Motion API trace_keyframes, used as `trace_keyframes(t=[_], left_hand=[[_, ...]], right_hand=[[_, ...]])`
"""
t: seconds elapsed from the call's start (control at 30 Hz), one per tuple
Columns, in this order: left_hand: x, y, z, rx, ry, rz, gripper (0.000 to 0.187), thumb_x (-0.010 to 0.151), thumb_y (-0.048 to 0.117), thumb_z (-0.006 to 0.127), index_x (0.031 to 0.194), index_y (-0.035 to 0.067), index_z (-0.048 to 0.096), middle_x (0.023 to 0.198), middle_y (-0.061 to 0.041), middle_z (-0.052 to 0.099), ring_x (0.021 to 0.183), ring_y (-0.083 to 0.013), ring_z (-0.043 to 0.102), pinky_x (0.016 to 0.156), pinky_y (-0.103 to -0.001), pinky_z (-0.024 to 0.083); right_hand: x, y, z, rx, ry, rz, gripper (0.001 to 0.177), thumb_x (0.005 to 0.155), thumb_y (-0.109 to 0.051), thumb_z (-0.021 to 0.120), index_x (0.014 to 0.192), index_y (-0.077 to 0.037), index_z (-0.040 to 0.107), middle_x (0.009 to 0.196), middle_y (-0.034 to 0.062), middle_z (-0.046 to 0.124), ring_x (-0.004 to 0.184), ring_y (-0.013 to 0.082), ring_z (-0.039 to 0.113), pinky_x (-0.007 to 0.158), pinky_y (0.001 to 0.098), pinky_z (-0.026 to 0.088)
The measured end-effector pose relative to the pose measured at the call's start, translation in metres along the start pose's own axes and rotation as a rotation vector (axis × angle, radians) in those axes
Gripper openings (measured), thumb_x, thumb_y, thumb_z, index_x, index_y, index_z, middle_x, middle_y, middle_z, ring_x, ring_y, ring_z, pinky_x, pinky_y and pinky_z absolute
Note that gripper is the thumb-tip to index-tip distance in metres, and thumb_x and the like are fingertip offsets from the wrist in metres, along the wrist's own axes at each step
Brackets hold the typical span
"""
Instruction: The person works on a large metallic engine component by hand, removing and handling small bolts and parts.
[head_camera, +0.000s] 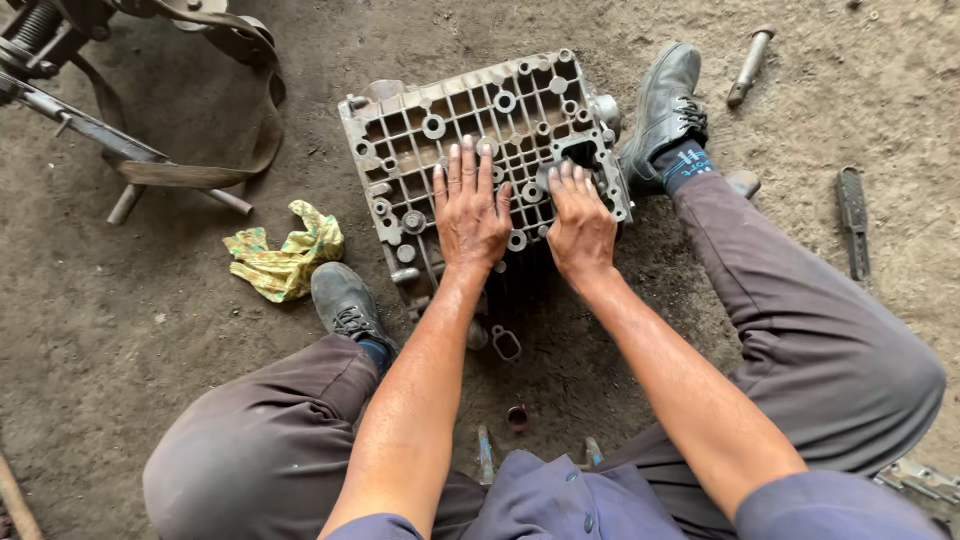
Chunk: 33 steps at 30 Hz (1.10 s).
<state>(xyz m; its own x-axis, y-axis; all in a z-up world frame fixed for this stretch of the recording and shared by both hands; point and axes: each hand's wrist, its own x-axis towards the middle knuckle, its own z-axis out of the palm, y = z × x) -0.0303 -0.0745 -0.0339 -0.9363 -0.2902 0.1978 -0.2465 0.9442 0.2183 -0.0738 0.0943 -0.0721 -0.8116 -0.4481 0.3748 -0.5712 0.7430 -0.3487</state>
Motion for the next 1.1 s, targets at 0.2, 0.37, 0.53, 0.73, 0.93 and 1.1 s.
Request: trace_keyframes(t=[0.2,0.37,0.53,0.73,0.93,1.1], left_hand=[[0.002,-0.003,0.008,0.002,0.000,-0.008,0.060,0.109,0.043,0.037,0.159,0.011,0.038,0.168,-0.014,0.030,0.157,-0.0295,0.025,0.130,-0.047,0.015],[-0.001,-0.006,0.016,0.008,-0.009,-0.006,0.058,0.109,0.042,0.036,0.159,0.011,0.039,0.168,-0.013,0.030,0.157,-0.0288,0.027,0.130,-0.047,0.015],[0.000,-0.009,0.022,0.045,0.003,0.009,0.058,0.109,0.043,0.037,0.158,0.011,0.039,0.168,-0.014,0.029,0.157,-0.0305,0.027,0.130,-0.048,0.015],[0.005,0.002,0.000,-0.103,0.029,0.024,0.064,0.104,0.044,0.048,0.155,0.005,0.043,0.165,-0.017,0.031,0.155,-0.0332,0.029,0.129,-0.050,0.014],[-0.005,0.035,-0.038,-0.337,0.077,0.290,0.063,0.076,0.005,0.068,0.137,-0.003,0.057,0.143,-0.023,0.055,0.138,-0.0343,0.048,0.120,-0.048,0.034],[-0.007,0.042,-0.041,-0.330,0.077,0.351,0.040,0.084,-0.011,0.069,0.123,0.001,0.070,0.106,-0.015,0.077,0.100,-0.0282,0.073,0.090,-0.040,0.058]], right_hand=[[-0.023,0.002,0.000,-0.013,0.022,-0.054,0.052,0.091,0.016,0.048,0.135,-0.006,0.068,0.135,0.0178,0.067,0.130,0.0338,0.063,0.114,0.0407,0.050],[0.015,-0.001,-0.006,0.022,0.057,-0.030,0.051,0.090,0.015,0.048,0.130,-0.007,0.070,0.130,0.0166,0.071,0.126,0.0321,0.066,0.108,0.0422,0.053],[-0.003,-0.004,-0.054,0.184,-0.211,0.163,0.038,0.102,0.002,0.050,0.123,-0.016,0.077,0.102,0.0153,0.080,0.047,0.0241,0.068,0.038,0.0366,0.050],[0.031,0.009,-0.060,0.334,-0.137,0.209,0.024,0.103,-0.005,0.057,0.115,-0.010,0.078,0.088,0.0106,0.080,0.050,0.0192,0.065,0.038,0.0321,0.047],[0.025,-0.022,-0.069,0.246,0.133,-0.136,0.025,0.093,0.004,0.059,0.108,-0.003,0.077,0.102,0.0148,0.078,0.089,0.0273,0.077,0.076,0.0362,0.062],[0.022,-0.020,-0.084,0.279,0.091,-0.135,0.021,0.085,0.005,0.059,0.098,-0.001,0.075,0.105,0.0158,0.078,0.098,0.0304,0.077,0.088,0.0394,0.062]])
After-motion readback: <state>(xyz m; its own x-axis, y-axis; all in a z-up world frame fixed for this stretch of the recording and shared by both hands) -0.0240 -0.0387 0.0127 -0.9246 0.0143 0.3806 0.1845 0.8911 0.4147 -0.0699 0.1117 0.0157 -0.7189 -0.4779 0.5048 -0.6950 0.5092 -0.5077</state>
